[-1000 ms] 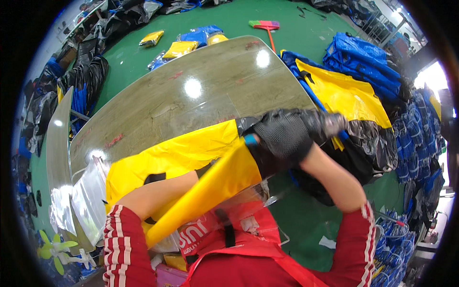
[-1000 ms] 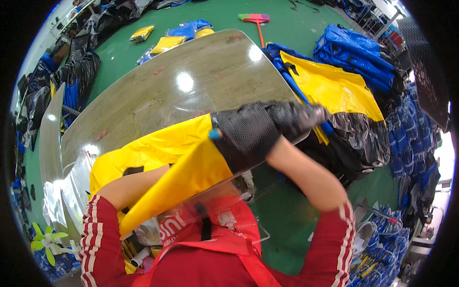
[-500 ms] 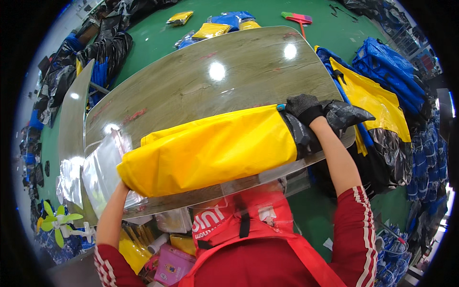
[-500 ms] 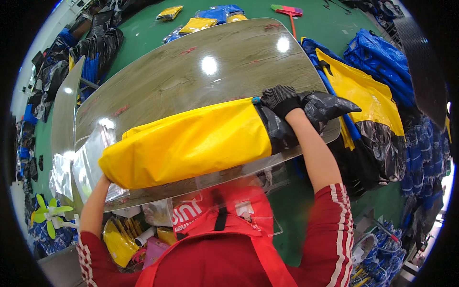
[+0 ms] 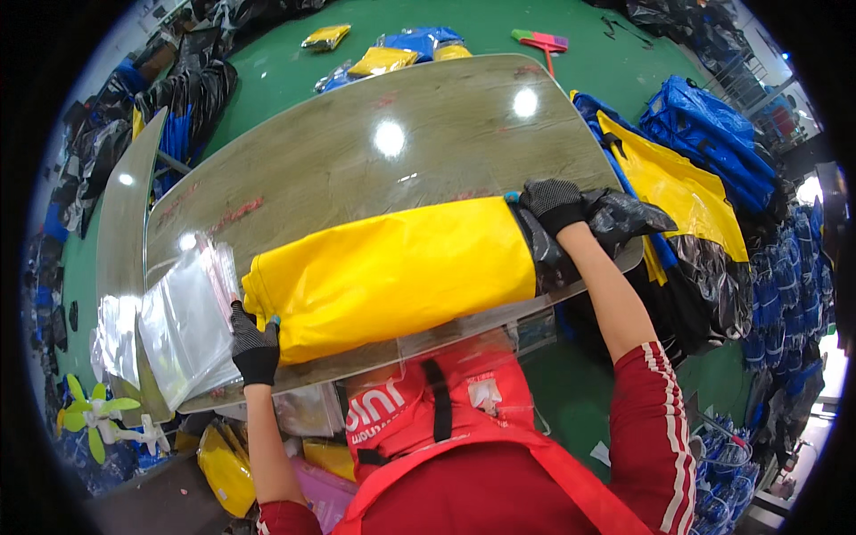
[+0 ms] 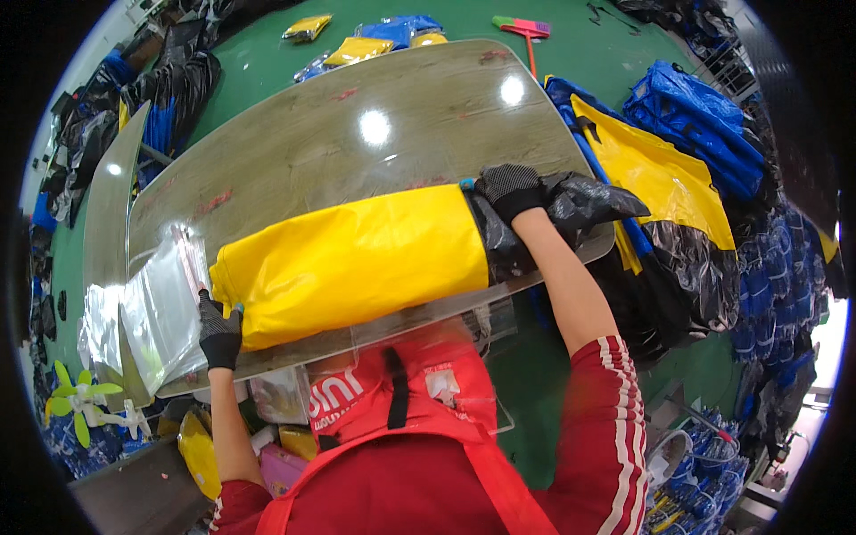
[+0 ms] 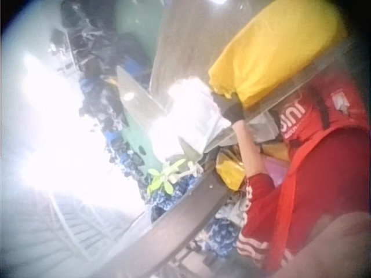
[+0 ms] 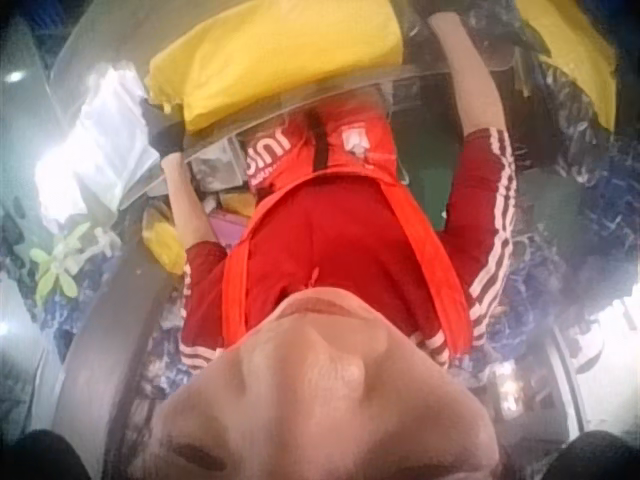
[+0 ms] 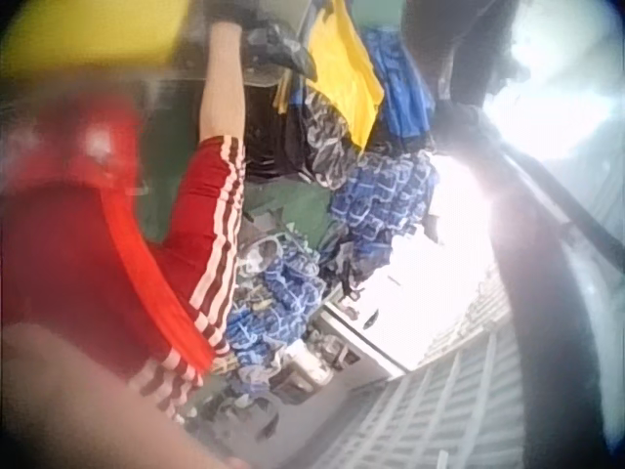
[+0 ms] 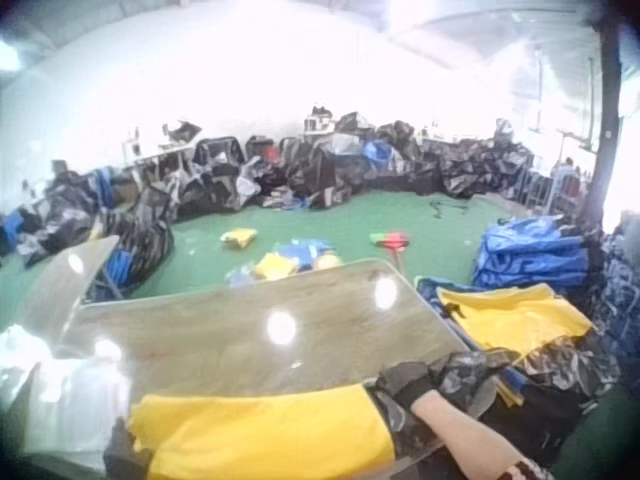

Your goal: The person folds blue and yellow waterproof bags on a table, then places each folded bag into a clear plastic bag and seals it. The process is repeated for multiple bags.

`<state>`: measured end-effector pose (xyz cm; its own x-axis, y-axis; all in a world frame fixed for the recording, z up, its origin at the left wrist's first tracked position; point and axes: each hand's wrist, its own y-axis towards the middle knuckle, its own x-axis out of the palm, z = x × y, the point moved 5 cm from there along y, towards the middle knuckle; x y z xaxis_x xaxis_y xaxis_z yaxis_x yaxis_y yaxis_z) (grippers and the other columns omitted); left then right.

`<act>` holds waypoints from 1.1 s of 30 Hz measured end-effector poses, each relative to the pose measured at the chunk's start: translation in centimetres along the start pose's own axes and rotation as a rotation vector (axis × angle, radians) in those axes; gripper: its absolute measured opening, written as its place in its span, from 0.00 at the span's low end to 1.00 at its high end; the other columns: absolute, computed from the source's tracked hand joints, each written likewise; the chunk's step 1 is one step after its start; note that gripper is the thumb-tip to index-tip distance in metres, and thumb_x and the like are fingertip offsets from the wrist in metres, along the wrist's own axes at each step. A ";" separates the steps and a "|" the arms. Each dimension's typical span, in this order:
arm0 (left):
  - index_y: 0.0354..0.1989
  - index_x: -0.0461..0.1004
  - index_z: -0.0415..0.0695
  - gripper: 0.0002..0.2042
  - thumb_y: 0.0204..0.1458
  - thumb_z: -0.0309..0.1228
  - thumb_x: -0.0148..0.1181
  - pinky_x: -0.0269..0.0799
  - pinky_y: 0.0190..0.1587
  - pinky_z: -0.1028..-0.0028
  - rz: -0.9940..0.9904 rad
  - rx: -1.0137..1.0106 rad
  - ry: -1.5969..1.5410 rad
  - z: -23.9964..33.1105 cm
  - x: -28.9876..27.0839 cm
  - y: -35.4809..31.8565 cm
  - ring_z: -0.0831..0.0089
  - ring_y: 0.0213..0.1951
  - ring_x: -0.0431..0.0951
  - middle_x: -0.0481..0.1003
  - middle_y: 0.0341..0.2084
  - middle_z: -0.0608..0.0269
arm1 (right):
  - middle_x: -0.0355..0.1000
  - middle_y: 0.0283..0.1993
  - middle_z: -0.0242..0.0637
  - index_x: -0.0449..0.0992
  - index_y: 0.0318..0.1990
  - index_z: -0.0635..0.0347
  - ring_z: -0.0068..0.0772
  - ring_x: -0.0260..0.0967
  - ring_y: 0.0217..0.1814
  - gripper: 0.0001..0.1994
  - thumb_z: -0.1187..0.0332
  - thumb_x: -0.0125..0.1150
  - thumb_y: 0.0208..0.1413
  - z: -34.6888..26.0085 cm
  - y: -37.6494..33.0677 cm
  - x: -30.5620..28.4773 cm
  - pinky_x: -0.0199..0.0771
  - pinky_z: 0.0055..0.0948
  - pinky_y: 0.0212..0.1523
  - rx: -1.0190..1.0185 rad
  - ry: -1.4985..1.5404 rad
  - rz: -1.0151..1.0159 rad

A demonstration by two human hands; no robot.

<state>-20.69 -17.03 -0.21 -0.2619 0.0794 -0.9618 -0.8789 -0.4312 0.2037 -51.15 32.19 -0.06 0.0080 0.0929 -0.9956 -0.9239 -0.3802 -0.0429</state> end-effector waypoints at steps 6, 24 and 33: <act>0.60 0.66 0.42 0.22 0.58 0.38 0.50 0.37 0.68 0.41 0.131 0.842 -0.480 28.8 -4.2 2.6 0.44 0.68 0.53 0.60 0.65 0.47 | 0.77 0.28 0.46 0.81 0.28 0.53 0.49 0.77 0.32 0.20 0.46 0.54 0.54 -1.2 -0.3 -0.3 0.75 0.45 0.33 0.010 0.010 0.004; 0.56 0.62 0.31 0.43 0.43 0.59 0.60 0.31 0.69 0.42 -0.192 0.876 -0.297 45.8 7.0 -0.2 0.44 0.66 0.51 0.59 0.59 0.37 | 0.68 0.58 0.49 0.68 0.59 0.61 0.45 0.66 0.61 0.22 0.62 0.56 0.60 12.1 -12.0 -2.0 0.61 0.45 0.63 0.300 0.368 0.945; 0.64 0.61 0.41 0.42 0.48 0.61 0.53 0.33 0.70 0.45 -0.194 0.947 -0.162 45.1 9.9 -0.8 0.47 0.69 0.49 0.55 0.65 0.42 | 0.72 0.53 0.43 0.70 0.57 0.64 0.45 0.73 0.48 0.26 0.65 0.69 0.50 5.8 -14.6 -1.4 0.73 0.38 0.50 0.515 1.537 0.502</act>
<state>-40.59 24.64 -1.60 -0.0686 0.2256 -0.9718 -0.8505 0.4959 0.1751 -39.85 42.94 2.45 -0.2524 -0.9651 -0.0696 -0.9675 0.2530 -0.0006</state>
